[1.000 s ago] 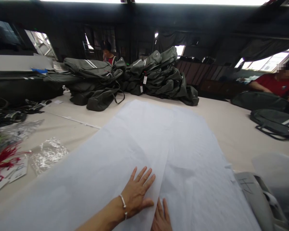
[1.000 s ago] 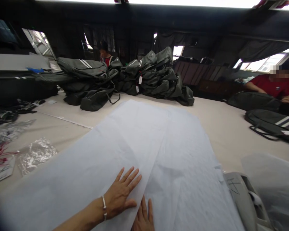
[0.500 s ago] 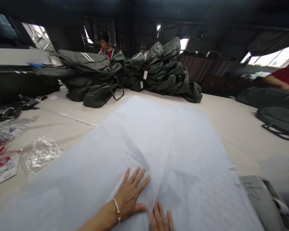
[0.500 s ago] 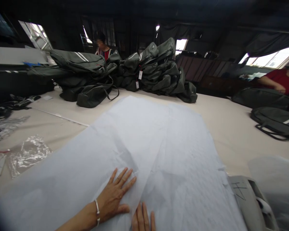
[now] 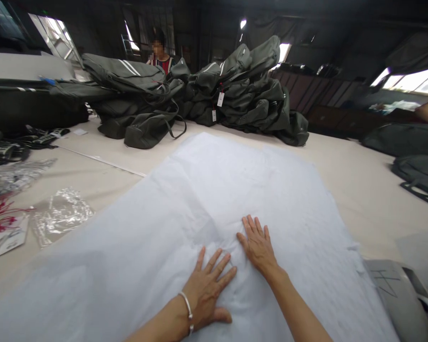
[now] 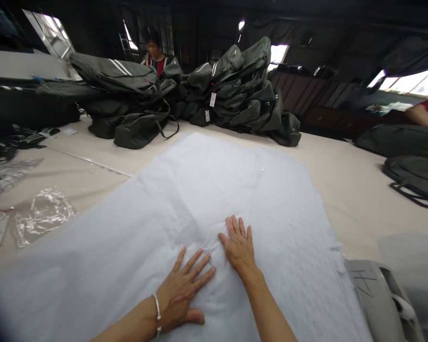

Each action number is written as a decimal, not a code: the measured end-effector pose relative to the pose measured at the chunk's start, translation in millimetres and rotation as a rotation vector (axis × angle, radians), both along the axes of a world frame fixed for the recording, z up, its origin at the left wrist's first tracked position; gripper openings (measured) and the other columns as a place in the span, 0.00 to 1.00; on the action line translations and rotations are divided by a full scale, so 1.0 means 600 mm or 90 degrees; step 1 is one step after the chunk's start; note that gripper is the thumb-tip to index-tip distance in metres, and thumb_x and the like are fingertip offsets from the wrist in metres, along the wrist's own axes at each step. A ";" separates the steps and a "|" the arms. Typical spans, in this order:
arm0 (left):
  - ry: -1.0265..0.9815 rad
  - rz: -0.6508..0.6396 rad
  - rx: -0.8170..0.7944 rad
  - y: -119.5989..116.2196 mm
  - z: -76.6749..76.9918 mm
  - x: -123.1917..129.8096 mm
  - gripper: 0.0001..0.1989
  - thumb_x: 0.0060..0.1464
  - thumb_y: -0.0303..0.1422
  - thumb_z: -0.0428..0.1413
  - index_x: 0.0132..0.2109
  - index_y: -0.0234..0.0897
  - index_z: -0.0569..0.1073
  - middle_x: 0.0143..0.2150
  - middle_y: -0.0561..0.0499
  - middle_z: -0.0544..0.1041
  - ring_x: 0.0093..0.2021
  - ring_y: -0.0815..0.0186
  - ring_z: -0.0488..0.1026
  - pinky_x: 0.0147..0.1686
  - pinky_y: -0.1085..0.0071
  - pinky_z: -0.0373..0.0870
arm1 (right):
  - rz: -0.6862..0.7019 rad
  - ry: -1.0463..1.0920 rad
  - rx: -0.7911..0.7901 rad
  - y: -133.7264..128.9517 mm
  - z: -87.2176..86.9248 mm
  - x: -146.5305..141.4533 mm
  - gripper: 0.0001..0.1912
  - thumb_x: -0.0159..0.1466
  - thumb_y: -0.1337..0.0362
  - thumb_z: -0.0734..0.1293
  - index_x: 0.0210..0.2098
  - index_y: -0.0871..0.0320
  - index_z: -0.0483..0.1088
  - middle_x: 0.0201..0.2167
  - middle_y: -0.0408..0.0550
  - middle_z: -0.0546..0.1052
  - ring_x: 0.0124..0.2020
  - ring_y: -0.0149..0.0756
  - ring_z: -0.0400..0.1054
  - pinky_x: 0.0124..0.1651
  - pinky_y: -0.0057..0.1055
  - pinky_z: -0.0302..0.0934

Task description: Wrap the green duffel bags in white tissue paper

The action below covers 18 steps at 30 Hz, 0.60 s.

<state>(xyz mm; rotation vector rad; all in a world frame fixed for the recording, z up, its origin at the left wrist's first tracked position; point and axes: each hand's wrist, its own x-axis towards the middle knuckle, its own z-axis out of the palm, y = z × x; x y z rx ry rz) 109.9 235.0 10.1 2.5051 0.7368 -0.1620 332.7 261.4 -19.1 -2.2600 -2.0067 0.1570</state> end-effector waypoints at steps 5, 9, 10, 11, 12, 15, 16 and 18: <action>-0.024 0.007 -0.001 -0.002 -0.005 -0.001 0.53 0.48 0.56 0.60 0.69 0.50 0.37 0.72 0.44 0.39 0.70 0.43 0.35 0.59 0.27 0.31 | -0.018 0.041 -0.027 -0.002 -0.021 0.020 0.31 0.69 0.49 0.51 0.68 0.56 0.48 0.70 0.45 0.47 0.71 0.43 0.34 0.69 0.53 0.33; -0.039 -0.005 0.023 -0.005 -0.032 -0.001 0.54 0.50 0.55 0.60 0.69 0.47 0.33 0.71 0.41 0.42 0.69 0.39 0.39 0.58 0.25 0.36 | -0.050 0.093 0.063 0.034 0.001 0.068 0.34 0.69 0.47 0.44 0.68 0.59 0.46 0.70 0.47 0.45 0.71 0.40 0.32 0.69 0.51 0.31; -0.046 -0.009 0.053 -0.006 -0.043 -0.001 0.52 0.53 0.51 0.60 0.69 0.46 0.33 0.71 0.42 0.43 0.69 0.39 0.41 0.58 0.25 0.38 | -0.063 0.095 0.071 0.053 0.007 0.082 0.34 0.69 0.47 0.44 0.68 0.60 0.46 0.70 0.47 0.45 0.71 0.40 0.32 0.69 0.51 0.30; -0.056 -0.011 0.100 -0.006 -0.055 -0.001 0.49 0.56 0.46 0.59 0.70 0.46 0.34 0.71 0.42 0.46 0.69 0.40 0.44 0.59 0.27 0.39 | -0.074 0.094 0.068 0.075 0.014 0.096 0.35 0.69 0.47 0.44 0.68 0.61 0.46 0.70 0.48 0.44 0.71 0.40 0.32 0.70 0.51 0.30; -0.071 -0.012 0.164 -0.007 -0.067 -0.001 0.45 0.59 0.41 0.58 0.70 0.45 0.36 0.70 0.43 0.49 0.68 0.42 0.47 0.61 0.29 0.38 | -0.082 0.093 0.059 0.099 0.020 0.108 0.35 0.69 0.47 0.44 0.68 0.62 0.45 0.70 0.49 0.44 0.71 0.40 0.32 0.69 0.51 0.30; -0.137 -0.009 0.401 -0.004 -0.088 -0.002 0.31 0.64 0.32 0.51 0.69 0.41 0.48 0.67 0.44 0.60 0.66 0.49 0.55 0.64 0.38 0.25 | -0.094 0.088 0.031 0.177 0.032 0.136 0.35 0.69 0.48 0.46 0.68 0.63 0.45 0.70 0.51 0.44 0.71 0.42 0.33 0.69 0.52 0.29; -0.157 -0.011 0.465 -0.002 -0.089 -0.002 0.27 0.65 0.34 0.50 0.68 0.41 0.53 0.65 0.45 0.62 0.66 0.50 0.56 0.64 0.40 0.21 | -0.095 0.087 0.028 0.202 0.034 0.144 0.34 0.70 0.48 0.46 0.68 0.63 0.45 0.70 0.51 0.44 0.71 0.42 0.32 0.69 0.52 0.29; -0.184 -0.015 0.545 0.004 -0.087 0.002 0.24 0.66 0.39 0.48 0.65 0.41 0.60 0.64 0.46 0.65 0.67 0.52 0.55 0.64 0.43 0.19 | -0.097 0.083 0.020 0.249 0.036 0.161 0.34 0.70 0.48 0.47 0.68 0.62 0.44 0.70 0.50 0.42 0.71 0.42 0.31 0.69 0.52 0.28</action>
